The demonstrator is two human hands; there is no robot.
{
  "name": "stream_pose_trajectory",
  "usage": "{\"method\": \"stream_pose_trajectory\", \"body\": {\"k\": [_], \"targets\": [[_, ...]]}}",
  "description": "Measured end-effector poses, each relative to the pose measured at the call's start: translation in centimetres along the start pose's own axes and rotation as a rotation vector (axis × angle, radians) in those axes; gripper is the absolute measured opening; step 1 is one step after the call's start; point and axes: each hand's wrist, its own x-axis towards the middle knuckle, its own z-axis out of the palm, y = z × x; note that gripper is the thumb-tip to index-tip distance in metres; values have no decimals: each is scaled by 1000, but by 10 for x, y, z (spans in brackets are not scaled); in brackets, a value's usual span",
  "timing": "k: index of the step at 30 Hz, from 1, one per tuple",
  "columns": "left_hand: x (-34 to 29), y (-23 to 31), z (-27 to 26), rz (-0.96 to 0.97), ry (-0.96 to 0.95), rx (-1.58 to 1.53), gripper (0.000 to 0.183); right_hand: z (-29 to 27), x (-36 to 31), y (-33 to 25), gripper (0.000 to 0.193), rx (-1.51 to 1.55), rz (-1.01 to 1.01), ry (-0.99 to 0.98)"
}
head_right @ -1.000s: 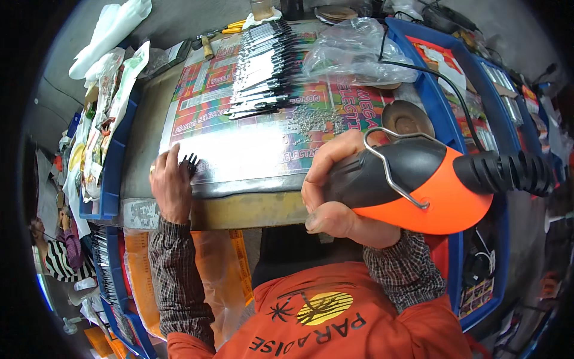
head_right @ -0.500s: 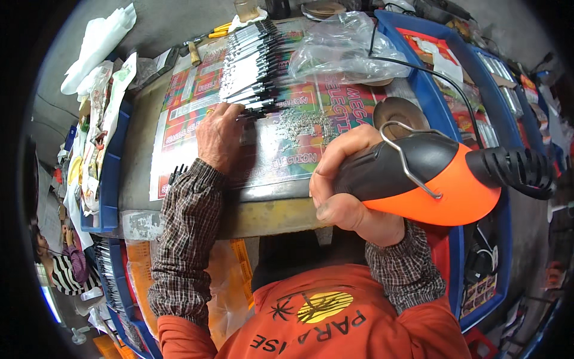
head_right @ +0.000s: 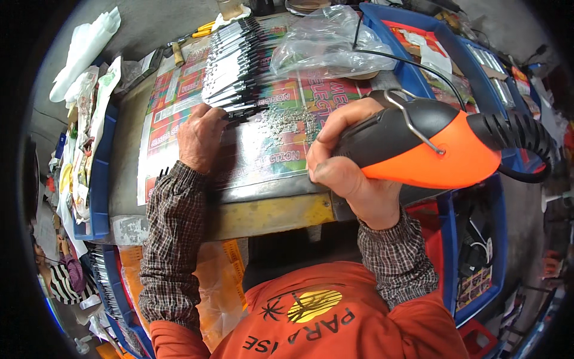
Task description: The person assembles drawing compasses by taking metal parts and driving screws into their joints using an electric screwdriver, placing the assembled compasses on the table.
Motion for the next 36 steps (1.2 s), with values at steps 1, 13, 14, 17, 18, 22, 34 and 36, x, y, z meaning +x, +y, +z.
{"method": "stream_pose_trajectory", "body": {"k": [1, 13, 14, 17, 18, 22, 34, 36], "targets": [[0, 0, 3, 13, 15, -22, 9, -2, 1, 1, 34, -25, -26, 11], [-8, 9, -18, 118, 147, -165, 13, -11, 10, 12, 31, -64, -108, 85], [-9, 16, -24, 68, 140, -250, 14, -13, 11, 13, 30, -72, -120, 91], [-16, 29, -33, 38, 202, -390, 18, -14, 13, 17, 28, -85, -140, 111], [-20, 35, -36, -91, 145, -531, 20, -14, 13, 19, 28, -90, -150, 126], [-37, 46, -37, -329, 30, -945, 25, -16, 16, 24, 27, -89, -169, 134], [-56, 66, -35, -221, -77, -874, 18, -19, 17, 23, 28, -86, -241, 179], [-56, 72, -37, -139, -81, -781, 19, -20, 16, 22, 38, -242, -149, 162]]}}
